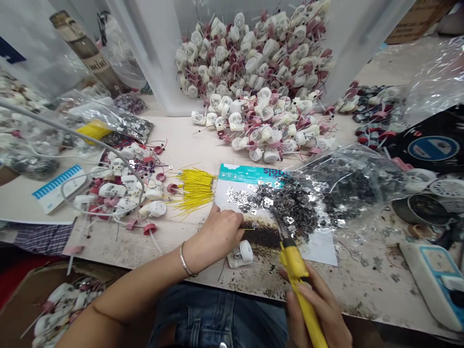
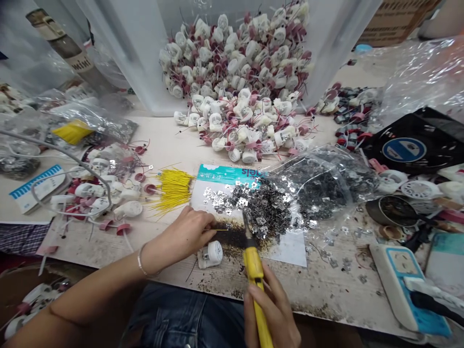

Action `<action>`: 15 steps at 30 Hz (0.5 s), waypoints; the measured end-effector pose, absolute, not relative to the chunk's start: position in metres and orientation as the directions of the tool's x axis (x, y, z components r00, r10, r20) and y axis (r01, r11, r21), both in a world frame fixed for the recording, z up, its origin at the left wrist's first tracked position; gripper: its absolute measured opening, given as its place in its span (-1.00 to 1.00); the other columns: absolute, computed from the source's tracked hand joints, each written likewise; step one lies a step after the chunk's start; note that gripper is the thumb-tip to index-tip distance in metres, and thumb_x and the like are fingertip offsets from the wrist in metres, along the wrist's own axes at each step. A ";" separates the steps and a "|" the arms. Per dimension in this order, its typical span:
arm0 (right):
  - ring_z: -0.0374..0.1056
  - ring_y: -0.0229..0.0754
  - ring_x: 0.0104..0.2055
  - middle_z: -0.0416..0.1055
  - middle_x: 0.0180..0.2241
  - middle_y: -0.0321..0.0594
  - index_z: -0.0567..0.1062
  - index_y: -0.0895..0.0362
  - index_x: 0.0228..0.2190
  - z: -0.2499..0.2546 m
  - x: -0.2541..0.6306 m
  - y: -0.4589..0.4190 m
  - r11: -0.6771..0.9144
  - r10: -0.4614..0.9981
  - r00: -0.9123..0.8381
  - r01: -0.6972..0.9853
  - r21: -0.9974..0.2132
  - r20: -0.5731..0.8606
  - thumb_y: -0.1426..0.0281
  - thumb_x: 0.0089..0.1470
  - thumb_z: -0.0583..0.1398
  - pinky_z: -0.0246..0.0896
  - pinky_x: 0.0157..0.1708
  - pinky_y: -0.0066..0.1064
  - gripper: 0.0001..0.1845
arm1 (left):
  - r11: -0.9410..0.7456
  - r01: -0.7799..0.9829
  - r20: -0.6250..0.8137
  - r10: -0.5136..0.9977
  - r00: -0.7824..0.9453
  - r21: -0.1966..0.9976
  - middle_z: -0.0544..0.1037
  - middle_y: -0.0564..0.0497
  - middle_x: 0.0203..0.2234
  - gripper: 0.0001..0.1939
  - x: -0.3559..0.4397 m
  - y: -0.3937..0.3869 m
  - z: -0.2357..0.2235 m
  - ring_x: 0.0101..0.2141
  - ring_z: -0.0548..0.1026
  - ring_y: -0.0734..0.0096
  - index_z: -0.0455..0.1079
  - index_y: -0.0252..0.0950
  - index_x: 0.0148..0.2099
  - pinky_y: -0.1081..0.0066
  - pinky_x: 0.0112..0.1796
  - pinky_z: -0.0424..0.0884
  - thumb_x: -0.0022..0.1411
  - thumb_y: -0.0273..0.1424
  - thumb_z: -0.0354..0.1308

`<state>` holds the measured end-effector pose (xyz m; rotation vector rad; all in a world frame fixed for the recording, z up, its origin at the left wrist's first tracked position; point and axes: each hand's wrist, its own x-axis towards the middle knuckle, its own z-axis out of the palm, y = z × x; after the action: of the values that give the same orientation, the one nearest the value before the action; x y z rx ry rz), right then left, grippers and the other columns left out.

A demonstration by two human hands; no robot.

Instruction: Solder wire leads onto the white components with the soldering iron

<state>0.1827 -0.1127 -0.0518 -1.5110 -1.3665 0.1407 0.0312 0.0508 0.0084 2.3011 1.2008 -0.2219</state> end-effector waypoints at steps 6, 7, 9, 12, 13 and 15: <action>0.45 -0.24 -0.09 0.35 0.05 -0.21 0.42 0.15 -0.49 -0.053 0.166 -0.064 0.320 0.706 0.322 0.650 -0.690 0.631 0.65 -0.04 0.24 0.48 -0.29 -0.51 -0.83 | -0.520 0.506 -0.035 0.673 0.739 0.688 0.57 0.02 -0.51 -0.92 0.031 0.027 0.011 -0.43 0.49 0.41 0.48 -0.35 -0.37 0.32 -0.20 0.32 0.17 -0.53 0.17; 0.44 -0.25 -0.07 0.33 0.05 -0.22 0.40 0.15 -0.50 -0.052 0.165 -0.060 0.327 0.713 0.322 0.633 -0.702 0.623 0.64 -0.03 0.23 0.47 -0.27 -0.51 -0.83 | -0.472 0.422 0.033 0.695 0.718 0.774 0.57 0.02 -0.50 -0.94 0.033 0.024 0.009 -0.44 0.49 0.44 0.50 -0.35 -0.36 0.38 -0.25 0.35 0.15 -0.53 0.20; 0.42 -0.26 -0.06 0.31 0.04 -0.23 0.35 0.15 -0.53 -0.049 0.163 -0.057 0.343 0.729 0.318 0.597 -0.725 0.606 0.65 -0.03 0.23 0.47 -0.23 -0.51 -0.79 | -0.348 0.266 0.117 0.777 0.618 0.899 0.59 -0.01 -0.46 -0.94 0.034 0.021 0.004 -0.42 0.51 0.46 0.52 -0.37 -0.33 0.48 -0.32 0.39 0.16 -0.51 0.22; 0.41 -0.26 -0.03 0.28 0.04 -0.21 0.30 0.16 -0.54 -0.048 0.160 -0.058 0.393 0.721 0.266 0.602 -0.695 0.639 0.66 -0.10 0.29 0.45 -0.19 -0.53 -0.72 | -0.246 0.154 0.144 0.862 0.486 0.957 0.60 -0.02 -0.43 -0.93 0.027 0.026 0.000 -0.39 0.53 0.49 0.53 -0.37 -0.32 0.55 -0.35 0.44 0.20 -0.49 0.21; 0.39 -0.25 -0.02 0.26 0.05 -0.19 0.32 0.16 -0.52 -0.050 0.158 -0.059 0.416 0.726 0.218 0.617 -0.668 0.652 0.64 -0.10 0.31 0.46 -0.18 -0.52 -0.73 | -0.273 0.160 0.172 0.869 0.463 0.949 0.60 -0.01 -0.43 -0.93 0.021 0.029 0.000 -0.40 0.53 0.50 0.53 -0.36 -0.31 0.56 -0.35 0.45 0.21 -0.50 0.21; 0.38 -0.23 0.00 0.23 0.06 -0.15 0.36 0.16 -0.45 -0.055 0.155 -0.060 0.439 0.749 0.117 0.649 -0.622 0.652 0.60 -0.07 0.30 0.46 -0.20 -0.52 -0.79 | -0.406 0.236 0.276 0.855 0.439 0.883 0.58 -0.01 -0.43 -0.92 0.007 0.033 0.001 -0.40 0.52 0.51 0.51 -0.35 -0.25 0.55 -0.34 0.45 0.23 -0.51 0.18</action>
<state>0.1551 -0.0600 -0.0551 -1.2599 -1.5823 0.1132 0.0067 0.0333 0.0013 1.8829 0.9231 0.9677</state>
